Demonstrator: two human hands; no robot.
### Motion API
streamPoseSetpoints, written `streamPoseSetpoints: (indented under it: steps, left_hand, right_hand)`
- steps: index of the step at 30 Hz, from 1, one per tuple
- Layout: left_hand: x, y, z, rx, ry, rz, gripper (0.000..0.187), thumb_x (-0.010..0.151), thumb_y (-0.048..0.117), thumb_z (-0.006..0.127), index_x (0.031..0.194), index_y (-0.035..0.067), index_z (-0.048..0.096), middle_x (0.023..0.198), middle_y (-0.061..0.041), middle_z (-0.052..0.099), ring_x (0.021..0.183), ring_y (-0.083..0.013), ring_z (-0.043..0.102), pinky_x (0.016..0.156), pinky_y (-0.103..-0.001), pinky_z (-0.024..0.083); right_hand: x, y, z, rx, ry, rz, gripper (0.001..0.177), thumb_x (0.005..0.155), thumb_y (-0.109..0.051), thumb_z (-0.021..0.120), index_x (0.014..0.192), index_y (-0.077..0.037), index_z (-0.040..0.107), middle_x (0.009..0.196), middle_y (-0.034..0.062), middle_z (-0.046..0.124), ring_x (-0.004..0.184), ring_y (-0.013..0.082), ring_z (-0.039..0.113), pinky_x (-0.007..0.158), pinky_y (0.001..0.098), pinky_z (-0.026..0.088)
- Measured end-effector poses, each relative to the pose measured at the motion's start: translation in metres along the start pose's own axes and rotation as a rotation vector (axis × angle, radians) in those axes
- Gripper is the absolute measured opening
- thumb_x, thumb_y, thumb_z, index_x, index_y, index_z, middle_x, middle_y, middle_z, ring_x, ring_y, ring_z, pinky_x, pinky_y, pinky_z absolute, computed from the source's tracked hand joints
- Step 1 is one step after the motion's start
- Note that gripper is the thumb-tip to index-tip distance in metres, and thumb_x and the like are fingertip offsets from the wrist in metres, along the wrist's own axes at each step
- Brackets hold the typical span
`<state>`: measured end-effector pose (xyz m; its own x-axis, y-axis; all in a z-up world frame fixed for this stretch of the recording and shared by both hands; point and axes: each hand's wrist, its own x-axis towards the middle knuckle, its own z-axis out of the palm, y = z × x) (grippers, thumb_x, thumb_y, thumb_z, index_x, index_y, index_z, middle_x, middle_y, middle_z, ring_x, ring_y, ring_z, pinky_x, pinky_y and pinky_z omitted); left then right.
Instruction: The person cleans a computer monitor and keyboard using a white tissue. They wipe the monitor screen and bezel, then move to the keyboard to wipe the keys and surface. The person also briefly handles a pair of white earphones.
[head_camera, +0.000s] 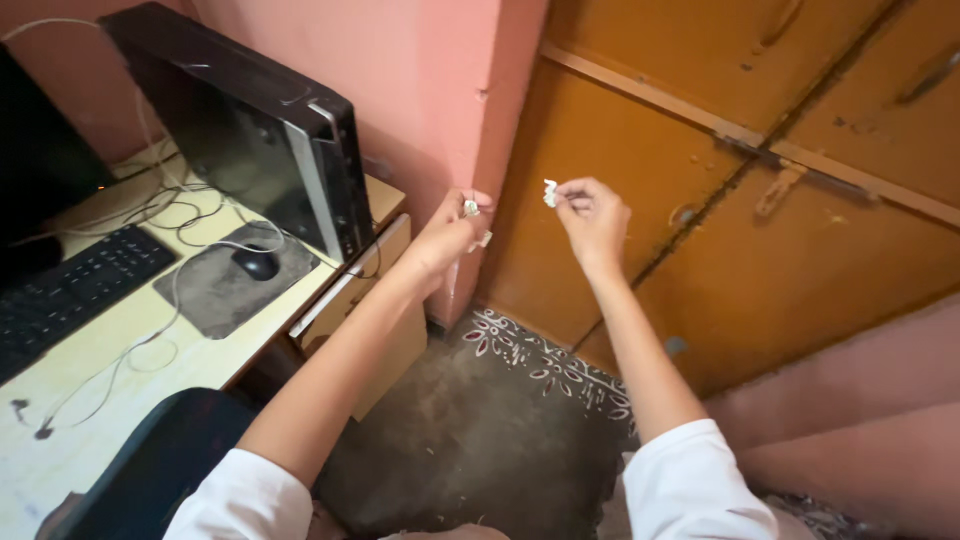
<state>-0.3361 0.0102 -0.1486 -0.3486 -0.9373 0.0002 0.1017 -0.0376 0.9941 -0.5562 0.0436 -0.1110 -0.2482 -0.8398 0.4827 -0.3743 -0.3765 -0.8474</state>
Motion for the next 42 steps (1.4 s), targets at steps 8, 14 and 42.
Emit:
streamPoseSetpoints:
  steps: [8,14,42]
  left_hand:
    - [0.0,-0.007,-0.033,-0.351,0.09,-0.074,0.029,0.095,-0.005,0.047,0.123,0.001,0.049,0.123,-0.015,0.065,0.099,-0.0255,0.072,0.09,-0.038,0.062]
    - [-0.018,0.022,-0.065,-0.296,0.102,-0.082,0.028,0.098,-0.001,0.049,0.125,0.001,0.051,0.126,-0.017,0.064,0.104,-0.026,0.071,0.093,-0.039,0.061]
    - [-0.119,0.049,-0.31,-0.372,0.326,-0.072,0.029,0.1,0.027,0.056,0.121,0.01,0.068,0.106,-0.006,0.069,0.095,-0.0161,0.066,0.086,-0.033,0.058]
  right_hand:
    - [-0.014,-0.019,0.014,0.011,0.27,-0.311,0.019,0.098,0.011,0.065,0.109,0.0,0.075,0.108,0.0065,0.06,0.079,0.0094,0.067,0.068,0.0216,0.056]
    - [0.023,-0.023,0.05,-0.073,-0.114,-0.483,0.055,0.096,0.008,0.067,0.149,0.003,0.055,0.152,0.028,0.054,0.124,0.0274,0.065,0.094,0.0319,0.061]
    - [-0.042,-0.098,0.389,0.62,-0.646,-0.052,0.013,0.089,0.011,0.067,0.097,0.002,0.065,0.09,0.0016,0.069,0.086,0.0077,0.068,0.076,0.0233,0.056]
